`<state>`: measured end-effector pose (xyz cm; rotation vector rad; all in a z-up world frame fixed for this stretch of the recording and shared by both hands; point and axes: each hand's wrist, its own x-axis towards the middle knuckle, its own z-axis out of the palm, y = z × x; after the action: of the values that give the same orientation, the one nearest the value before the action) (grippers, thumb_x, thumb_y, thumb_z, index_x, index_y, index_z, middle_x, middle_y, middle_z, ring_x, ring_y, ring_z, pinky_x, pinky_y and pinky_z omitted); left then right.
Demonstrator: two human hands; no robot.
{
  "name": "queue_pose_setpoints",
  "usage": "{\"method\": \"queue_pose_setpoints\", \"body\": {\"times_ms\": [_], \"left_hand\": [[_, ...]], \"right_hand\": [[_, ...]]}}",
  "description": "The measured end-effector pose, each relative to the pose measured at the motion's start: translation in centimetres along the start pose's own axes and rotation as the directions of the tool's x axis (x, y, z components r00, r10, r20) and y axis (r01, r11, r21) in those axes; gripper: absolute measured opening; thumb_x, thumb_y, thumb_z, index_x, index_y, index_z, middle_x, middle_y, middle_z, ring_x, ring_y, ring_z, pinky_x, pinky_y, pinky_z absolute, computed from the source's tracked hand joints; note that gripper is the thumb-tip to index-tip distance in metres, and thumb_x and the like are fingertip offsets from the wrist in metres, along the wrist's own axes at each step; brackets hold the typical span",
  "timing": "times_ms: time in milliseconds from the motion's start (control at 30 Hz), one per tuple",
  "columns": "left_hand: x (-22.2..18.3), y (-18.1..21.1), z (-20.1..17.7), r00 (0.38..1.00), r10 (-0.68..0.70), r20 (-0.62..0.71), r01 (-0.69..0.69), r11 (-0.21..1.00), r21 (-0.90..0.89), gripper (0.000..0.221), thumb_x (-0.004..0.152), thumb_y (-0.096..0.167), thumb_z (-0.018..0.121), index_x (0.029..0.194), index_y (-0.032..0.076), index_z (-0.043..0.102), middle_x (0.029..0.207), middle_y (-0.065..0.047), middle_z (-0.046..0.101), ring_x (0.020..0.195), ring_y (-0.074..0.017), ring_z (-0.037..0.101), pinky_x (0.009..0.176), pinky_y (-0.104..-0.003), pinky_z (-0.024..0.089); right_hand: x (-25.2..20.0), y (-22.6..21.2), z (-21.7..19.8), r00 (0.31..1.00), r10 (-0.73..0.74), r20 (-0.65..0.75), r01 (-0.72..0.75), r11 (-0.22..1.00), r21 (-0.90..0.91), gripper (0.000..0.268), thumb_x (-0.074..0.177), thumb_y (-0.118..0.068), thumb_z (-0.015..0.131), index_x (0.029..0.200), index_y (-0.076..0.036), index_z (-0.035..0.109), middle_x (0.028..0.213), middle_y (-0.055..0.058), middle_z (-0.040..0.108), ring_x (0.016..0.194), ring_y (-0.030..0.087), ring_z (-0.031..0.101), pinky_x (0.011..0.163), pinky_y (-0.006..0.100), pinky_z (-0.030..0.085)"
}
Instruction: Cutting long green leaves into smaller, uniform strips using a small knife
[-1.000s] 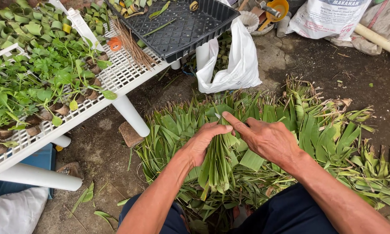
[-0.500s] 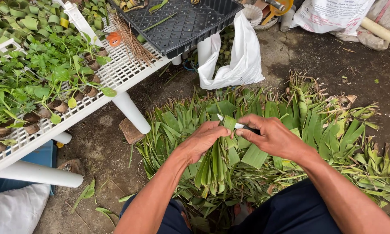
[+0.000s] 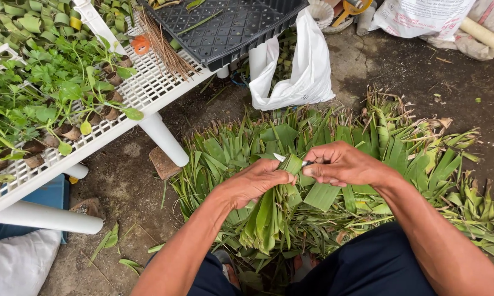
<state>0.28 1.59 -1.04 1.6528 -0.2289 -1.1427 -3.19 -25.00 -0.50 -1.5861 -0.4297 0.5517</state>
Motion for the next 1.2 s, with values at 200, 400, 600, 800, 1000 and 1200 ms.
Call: {"method": "queue_pose_setpoints", "body": {"times_ms": [200,400,600,800,1000,1200], "left_hand": [[-1.3,0.8,1.2,0.998,-0.038,-0.056,0.039,0.999,0.032,0.085,0.096,0.041,0.068,0.157,-0.002,0.028,0.152,-0.04,0.032,0.121,-0.0404,0.057,0.07,-0.037,0.055],[-2.5,-0.5,-0.3,0.996,-0.092,0.004,0.091,0.993,0.072,0.085,0.093,0.035,0.069,0.156,-0.005,0.027,0.152,-0.036,0.037,0.119,-0.0356,0.06,0.049,-0.021,0.042],[-4.6,0.2,0.0,0.989,-0.146,-0.023,0.147,0.981,0.127,0.083,0.093,0.033,0.07,0.156,-0.004,0.029,0.152,-0.036,0.039,0.082,-0.0163,0.058,0.042,-0.02,0.041],[-6.1,-1.1,-0.7,0.996,-0.077,0.051,0.069,0.988,0.14,0.077,0.096,0.03,0.066,0.152,-0.01,0.03,0.156,-0.037,0.032,0.11,-0.0323,0.065,0.045,-0.018,0.043],[-10.4,1.9,-0.8,0.977,-0.183,-0.105,0.198,0.968,0.152,0.06,0.079,0.025,0.064,0.134,0.001,0.06,0.142,-0.02,0.06,0.134,-0.0357,0.06,0.116,-0.055,0.045],[-7.8,2.8,-0.1,0.953,0.022,-0.302,-0.035,0.999,-0.037,0.101,0.094,0.046,0.067,0.163,0.001,0.01,0.155,-0.036,0.036,0.118,-0.04,0.067,0.096,-0.047,0.058]], "right_hand": [[1.1,0.1,1.2,1.0,0.001,-0.024,0.0,1.0,0.026,0.013,0.098,-0.005,0.063,0.098,0.004,0.072,0.06,0.013,0.066,0.038,0.011,0.047,0.03,0.023,0.043],[-0.2,0.5,1.4,0.999,-0.018,0.043,0.018,1.0,0.014,0.013,0.097,-0.003,0.064,0.098,0.005,0.074,0.058,0.013,0.066,0.038,0.011,0.047,0.03,0.024,0.041],[0.5,0.9,3.0,0.998,0.005,0.066,-0.01,0.998,0.069,0.013,0.096,-0.002,0.064,0.102,0.005,0.074,0.06,0.014,0.066,0.039,0.012,0.049,0.032,0.024,0.042],[-1.5,-1.4,-0.4,0.996,-0.039,0.083,0.03,0.994,0.102,0.015,0.096,-0.001,0.065,0.105,0.007,0.073,0.059,0.012,0.065,0.04,0.01,0.048,0.031,0.024,0.043],[-4.7,-5.3,-0.5,0.503,0.209,-0.839,-0.07,0.977,0.201,0.031,0.108,0.0,0.048,0.082,-0.013,0.059,0.063,-0.003,0.046,0.045,0.006,0.033,0.035,0.021,0.022],[-0.3,-4.0,8.0,0.822,0.297,-0.486,-0.166,0.941,0.295,0.027,0.1,-0.02,0.066,0.113,0.003,0.071,0.069,0.015,0.066,0.036,0.008,0.039,0.028,0.023,0.033]]}}
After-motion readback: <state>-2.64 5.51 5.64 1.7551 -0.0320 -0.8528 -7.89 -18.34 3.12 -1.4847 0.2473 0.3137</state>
